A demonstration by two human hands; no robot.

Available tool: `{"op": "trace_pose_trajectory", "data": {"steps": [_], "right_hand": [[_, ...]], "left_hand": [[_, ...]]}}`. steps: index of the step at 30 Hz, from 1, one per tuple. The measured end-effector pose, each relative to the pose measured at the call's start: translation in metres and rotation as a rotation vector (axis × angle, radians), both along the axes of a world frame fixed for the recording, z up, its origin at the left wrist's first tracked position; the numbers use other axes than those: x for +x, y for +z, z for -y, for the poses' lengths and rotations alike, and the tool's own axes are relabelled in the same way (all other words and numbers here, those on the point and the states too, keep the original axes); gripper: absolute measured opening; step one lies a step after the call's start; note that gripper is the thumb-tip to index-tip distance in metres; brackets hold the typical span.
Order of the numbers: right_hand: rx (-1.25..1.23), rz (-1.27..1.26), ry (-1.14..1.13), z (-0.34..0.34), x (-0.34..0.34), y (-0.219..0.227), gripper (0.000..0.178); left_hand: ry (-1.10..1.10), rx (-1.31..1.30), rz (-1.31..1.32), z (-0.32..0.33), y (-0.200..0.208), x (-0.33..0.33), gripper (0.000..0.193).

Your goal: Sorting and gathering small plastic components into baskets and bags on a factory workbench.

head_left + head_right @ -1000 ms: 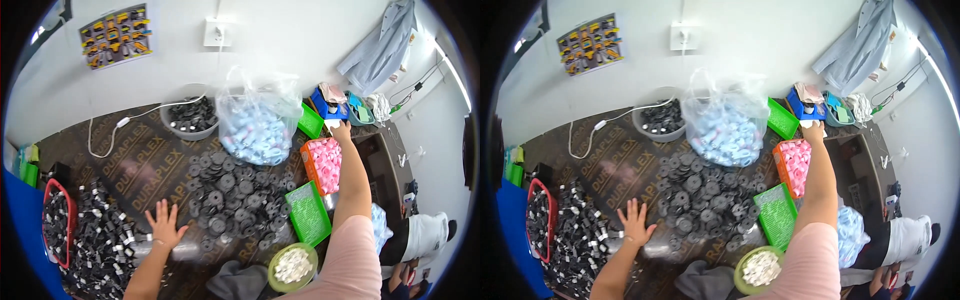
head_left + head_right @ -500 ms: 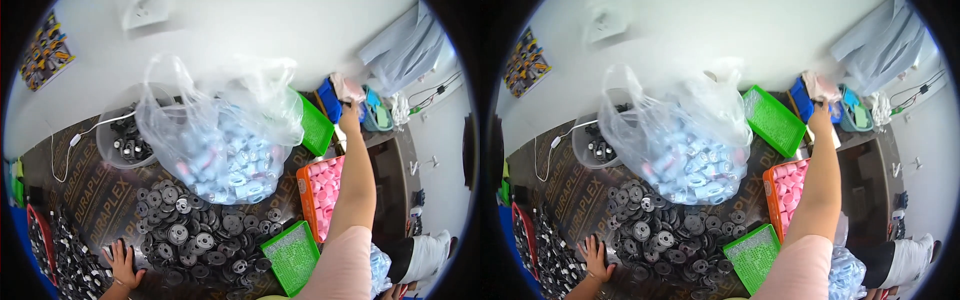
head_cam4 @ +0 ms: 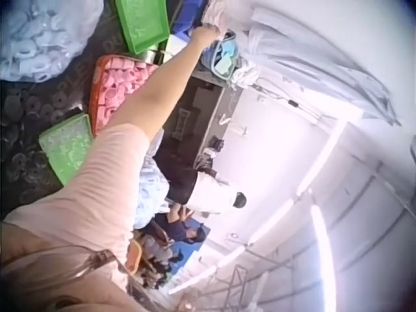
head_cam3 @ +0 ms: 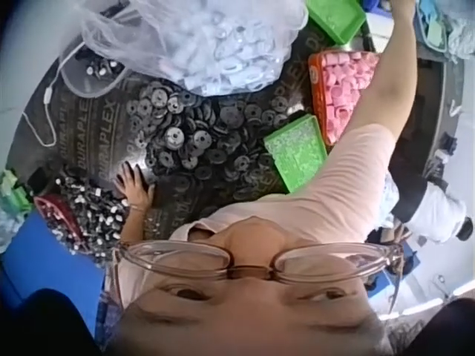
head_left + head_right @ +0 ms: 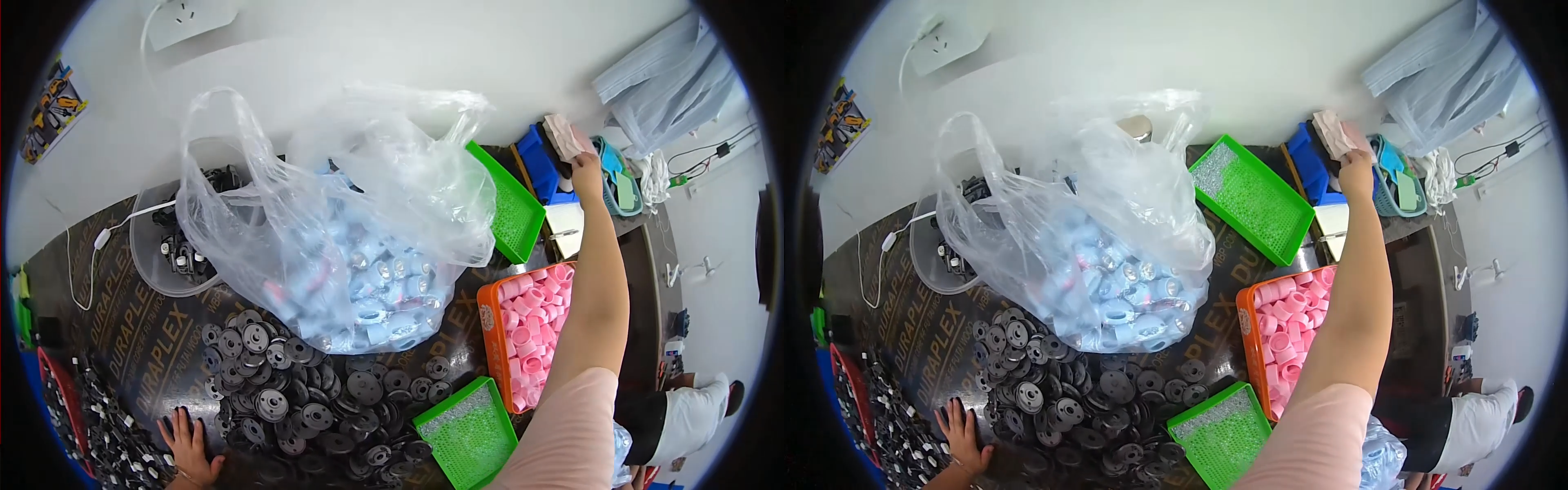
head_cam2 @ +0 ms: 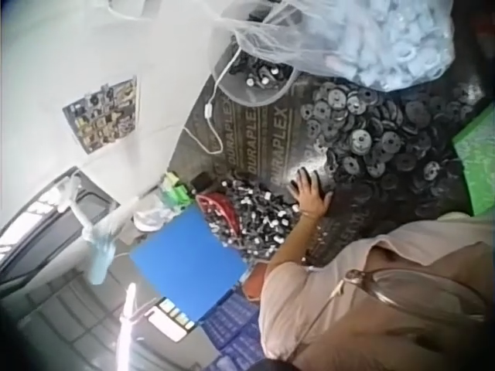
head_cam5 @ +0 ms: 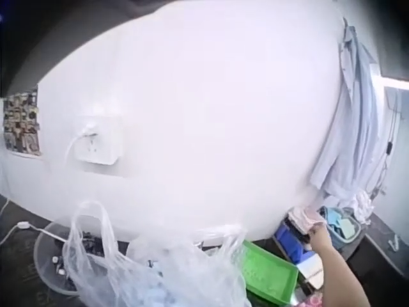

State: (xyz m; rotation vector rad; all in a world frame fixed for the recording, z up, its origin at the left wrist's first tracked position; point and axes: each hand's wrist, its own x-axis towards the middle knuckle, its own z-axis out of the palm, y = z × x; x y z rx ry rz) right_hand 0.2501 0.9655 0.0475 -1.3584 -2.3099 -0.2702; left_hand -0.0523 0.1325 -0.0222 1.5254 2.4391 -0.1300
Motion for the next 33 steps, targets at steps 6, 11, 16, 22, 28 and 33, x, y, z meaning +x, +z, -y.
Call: {"op": "trace_pose_trajectory", "data": {"steps": [6, 11, 16, 22, 28, 33], "right_hand": [[0.231, -0.539, -0.262, 0.021, 0.005, 0.072, 0.021], [0.25, -0.894, -0.179, 0.086, 0.002, 0.124, 0.024], [0.349, -1.111, 0.012, 0.189, -0.019, 0.159, 0.02], [0.503, -1.275, 0.197, 0.349, -0.118, 0.18, 0.019], [0.081, -1.851, 0.594, 0.493, -0.189, 0.214, 0.02], [-0.12, -1.677, 0.684, 0.636, -0.227, 0.208, 0.019]], "left_hand": [[0.005, -0.052, 0.031, -0.003, -0.001, -0.003, 0.078], [0.05, -0.04, 0.094, -0.003, 0.01, -0.001, 0.084], [0.015, 0.094, 0.074, 0.002, -0.008, 0.0, 0.098], [0.065, 0.119, 0.071, 0.002, 0.004, 0.001, 0.093], [0.056, 0.225, 0.053, 0.001, 0.002, 0.001, 0.089], [0.045, 0.408, 0.122, 0.021, -0.003, -0.005, 0.086]]}}
